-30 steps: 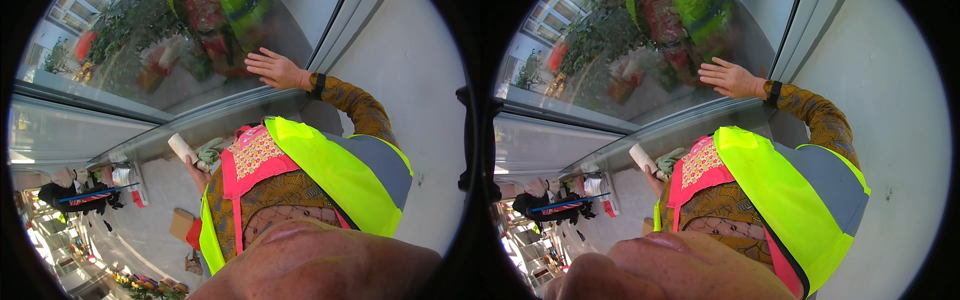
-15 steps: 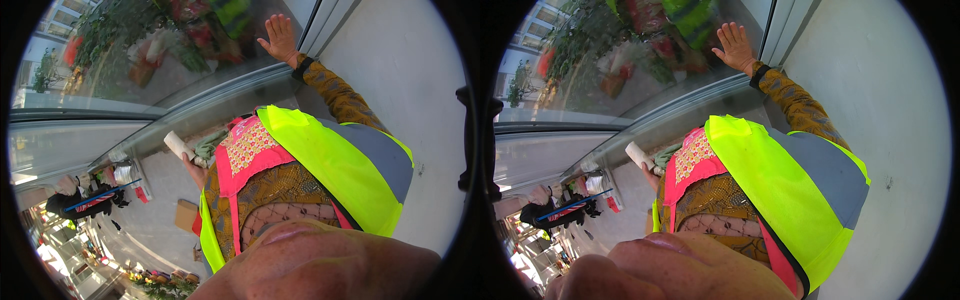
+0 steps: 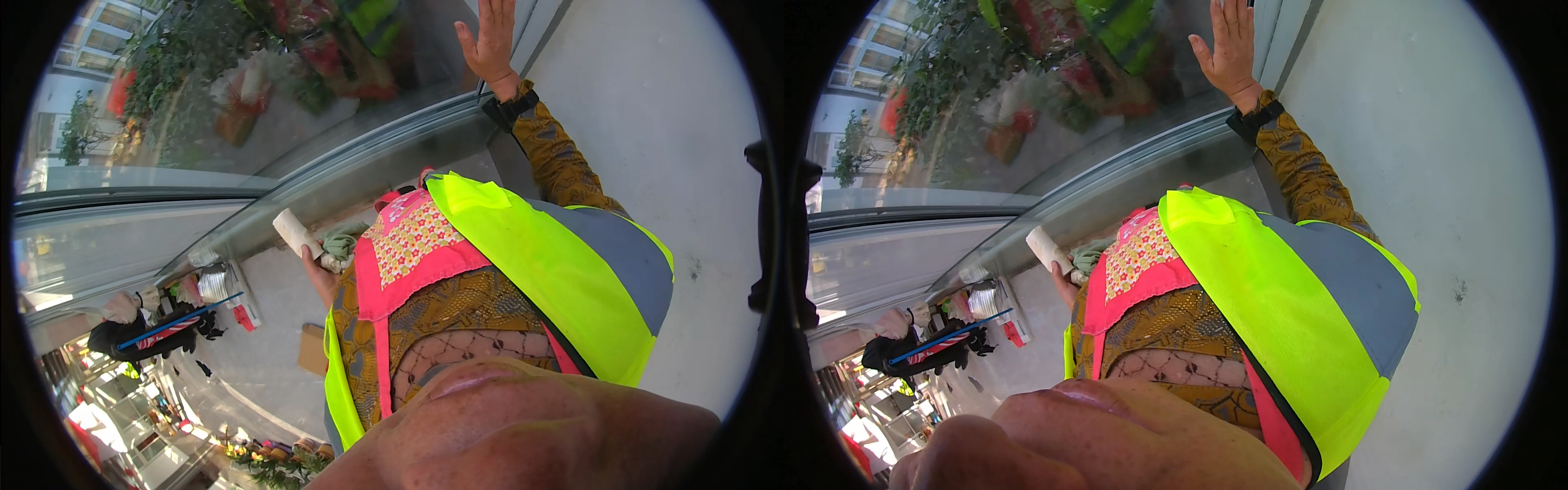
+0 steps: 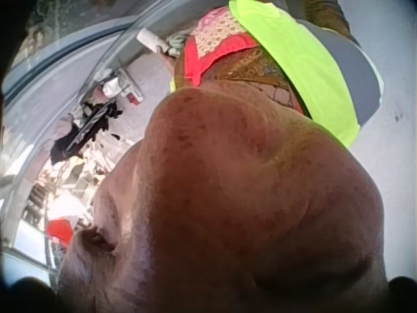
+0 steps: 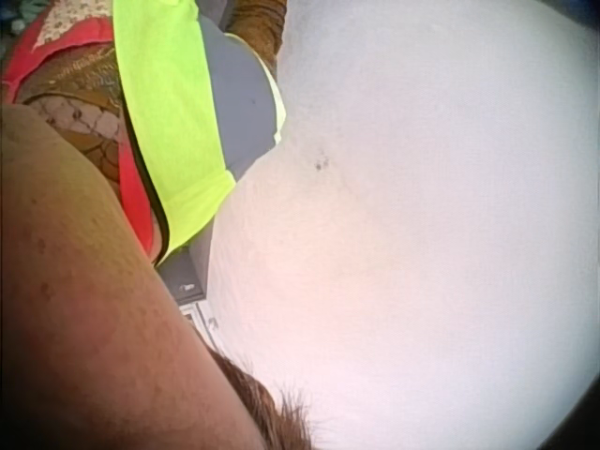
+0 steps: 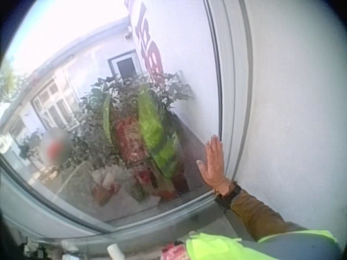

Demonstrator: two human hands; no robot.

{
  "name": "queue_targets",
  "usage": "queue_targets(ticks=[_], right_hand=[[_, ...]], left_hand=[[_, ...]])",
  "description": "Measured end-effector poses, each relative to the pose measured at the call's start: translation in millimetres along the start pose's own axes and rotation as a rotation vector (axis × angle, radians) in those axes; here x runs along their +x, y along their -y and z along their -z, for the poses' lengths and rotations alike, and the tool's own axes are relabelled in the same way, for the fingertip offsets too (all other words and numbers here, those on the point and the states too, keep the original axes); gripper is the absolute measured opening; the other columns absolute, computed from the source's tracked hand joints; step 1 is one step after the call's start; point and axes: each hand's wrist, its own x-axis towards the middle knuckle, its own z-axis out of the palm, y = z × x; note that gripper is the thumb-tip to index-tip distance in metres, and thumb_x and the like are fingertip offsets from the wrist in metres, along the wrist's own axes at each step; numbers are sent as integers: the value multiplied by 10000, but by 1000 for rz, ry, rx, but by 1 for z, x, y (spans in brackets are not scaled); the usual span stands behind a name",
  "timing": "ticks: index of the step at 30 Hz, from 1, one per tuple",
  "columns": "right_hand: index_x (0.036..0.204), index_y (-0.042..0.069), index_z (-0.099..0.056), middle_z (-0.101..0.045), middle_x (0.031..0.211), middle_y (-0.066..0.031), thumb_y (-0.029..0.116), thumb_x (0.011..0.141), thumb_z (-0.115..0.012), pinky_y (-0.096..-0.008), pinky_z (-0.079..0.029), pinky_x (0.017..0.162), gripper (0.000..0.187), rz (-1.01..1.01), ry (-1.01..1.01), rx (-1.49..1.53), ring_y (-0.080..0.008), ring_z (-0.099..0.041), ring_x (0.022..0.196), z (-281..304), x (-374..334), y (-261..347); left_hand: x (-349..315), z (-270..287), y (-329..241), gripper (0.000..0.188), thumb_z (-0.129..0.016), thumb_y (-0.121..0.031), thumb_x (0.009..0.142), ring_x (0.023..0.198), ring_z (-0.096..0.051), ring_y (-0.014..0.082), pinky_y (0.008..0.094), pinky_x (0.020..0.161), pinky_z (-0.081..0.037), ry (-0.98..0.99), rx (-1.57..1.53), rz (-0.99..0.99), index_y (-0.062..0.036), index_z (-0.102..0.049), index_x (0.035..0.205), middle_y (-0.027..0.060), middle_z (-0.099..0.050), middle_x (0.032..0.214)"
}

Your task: The person wipes a large glass window with a cloth, moving from the upper sections downward and across the surface. They hold a roll of paper towels in the other hand and occasionally switch hands while continuing to wipe different areas of the window.

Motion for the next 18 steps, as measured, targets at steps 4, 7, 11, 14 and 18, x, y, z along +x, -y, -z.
queue_targets(ticks=[4,7,11,14,18], right_hand=[[1548,42,-239,-183,1620,-196,330,965,-571,-524,-149,1199,730,10,-103,-59,-394,-148,1502,-22,17,-22],[1591,45,-82,-48,1656,-203,412,987,-559,-512,-80,1219,853,-43,-66,-93,-381,-41,1531,-41,-20,-27],[1579,-2,-48,2,1641,-258,407,976,-577,-492,-74,1225,900,-232,164,-13,-411,5,1526,-55,-114,-4],[1572,-16,-99,-5,1634,-278,403,960,-603,-474,-114,1226,897,-431,542,187,-425,-23,1522,-34,-170,42],[1571,61,-221,-113,1655,-178,394,942,-622,-480,-115,1230,817,-15,797,343,-340,-89,1536,-13,-136,106]], left_hand=[[-2,2,-3,517,-667,-526,898,839,-660,239,372,757,-542,-52,53,-18,-30,-631,1042,98,-664,940],[-8,5,1,522,-655,-523,908,835,-660,230,360,739,-541,-69,58,-46,-20,-629,1045,92,-659,933],[-12,10,10,549,-631,-525,924,824,-660,212,329,695,-537,-119,24,-76,4,-629,1071,83,-653,926],[-11,14,17,549,-626,-529,926,829,-656,206,328,709,-535,-101,-5,-68,0,-632,1074,79,-652,929],[-6,20,24,539,-629,-529,925,846,-658,202,331,738,-532,-71,-56,-83,-10,-639,1070,77,-660,936]])
